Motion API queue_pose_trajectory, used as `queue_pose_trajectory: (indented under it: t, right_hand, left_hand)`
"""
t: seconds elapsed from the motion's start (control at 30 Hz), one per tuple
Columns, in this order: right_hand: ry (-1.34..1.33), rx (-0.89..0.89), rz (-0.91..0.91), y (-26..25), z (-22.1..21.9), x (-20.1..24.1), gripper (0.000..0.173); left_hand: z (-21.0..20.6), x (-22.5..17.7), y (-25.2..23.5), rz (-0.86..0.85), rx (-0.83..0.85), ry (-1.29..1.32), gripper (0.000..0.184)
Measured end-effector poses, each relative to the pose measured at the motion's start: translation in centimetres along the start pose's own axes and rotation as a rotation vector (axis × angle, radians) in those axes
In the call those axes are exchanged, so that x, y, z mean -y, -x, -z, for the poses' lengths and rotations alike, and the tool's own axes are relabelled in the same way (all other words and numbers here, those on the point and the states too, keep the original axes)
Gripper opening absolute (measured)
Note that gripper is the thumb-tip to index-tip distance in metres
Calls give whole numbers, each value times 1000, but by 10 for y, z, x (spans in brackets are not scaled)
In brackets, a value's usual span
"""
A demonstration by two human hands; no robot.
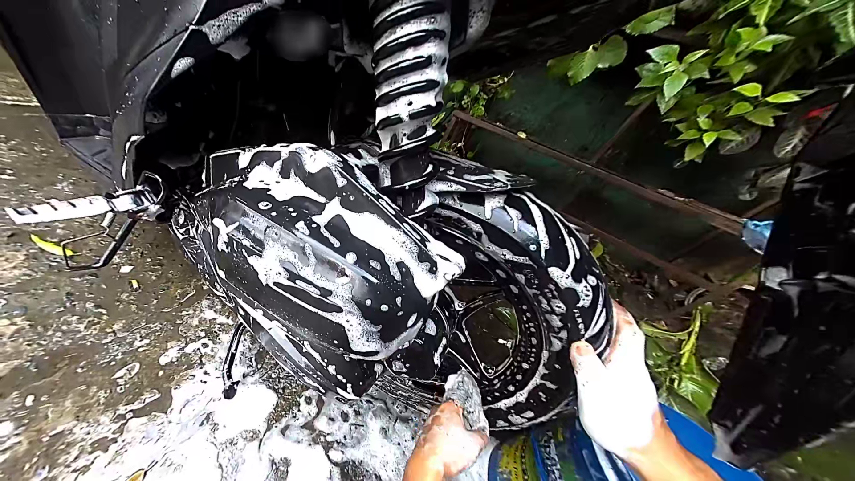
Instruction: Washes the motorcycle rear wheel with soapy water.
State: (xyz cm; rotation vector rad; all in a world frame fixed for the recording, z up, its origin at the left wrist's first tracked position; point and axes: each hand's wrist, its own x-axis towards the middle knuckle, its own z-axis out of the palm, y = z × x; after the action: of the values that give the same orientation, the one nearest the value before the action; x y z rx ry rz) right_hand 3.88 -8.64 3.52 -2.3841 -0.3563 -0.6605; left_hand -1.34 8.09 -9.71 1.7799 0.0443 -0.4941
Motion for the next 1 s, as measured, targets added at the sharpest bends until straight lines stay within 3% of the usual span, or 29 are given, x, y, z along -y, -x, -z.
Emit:
queue_pose_trajectory:
  t: [0.13, 0.23, 0.33, 0.4, 0.43, 0.5, 0.6, 0.7, 0.8, 0.9, 1.0]
  right_hand:
    - [19, -5, 38, 3, 0, -5, 83]
    - [18, 2, 23, 8, 1, -7, 83]
    - [35, 31, 1, 14, 3, -11, 86]
    - [41, 36, -6, 15, 2, -16, 88]
    - [41, 37, -16, 18, 1, -18, 88]
    - [39, 37, -34, 23, 0, -22, 88]
    - [22, 39, -48, 30, -1, -28, 90]
    - [40, 47, -68, 31, -5, -30, 95]
    - [100, 99, -121, 36, -1, -34, 99]
    - [162, 188, -167, 41, 5, -35, 103]
    - [118, 293, -142, 35, 20, -34, 98]
  left_hand:
    - [14, -19, -10, 9, -215, 148, 42]
    - [14, -20, -36, 38, -52, 357, 52]
    - [0, -7, -33, 79, 51, 760, 37]
    - [-11, -1, -22, 89, 103, 1015, 17]
    - [-15, 3, -18, 99, 122, 1095, 8]
    - [-16, 7, -9, 130, 132, 1151, 7]
    - [-11, 11, 0, 228, 87, 1073, 6]
    - [9, -7, -4, 181, -112, 943, 11]
    - [24, -32, -2, 103, -192, 481, 37]
    - [17, -23, -21, 102, -163, -151, 40]
    - [12, -32, -18, 175, -147, -418, 41]
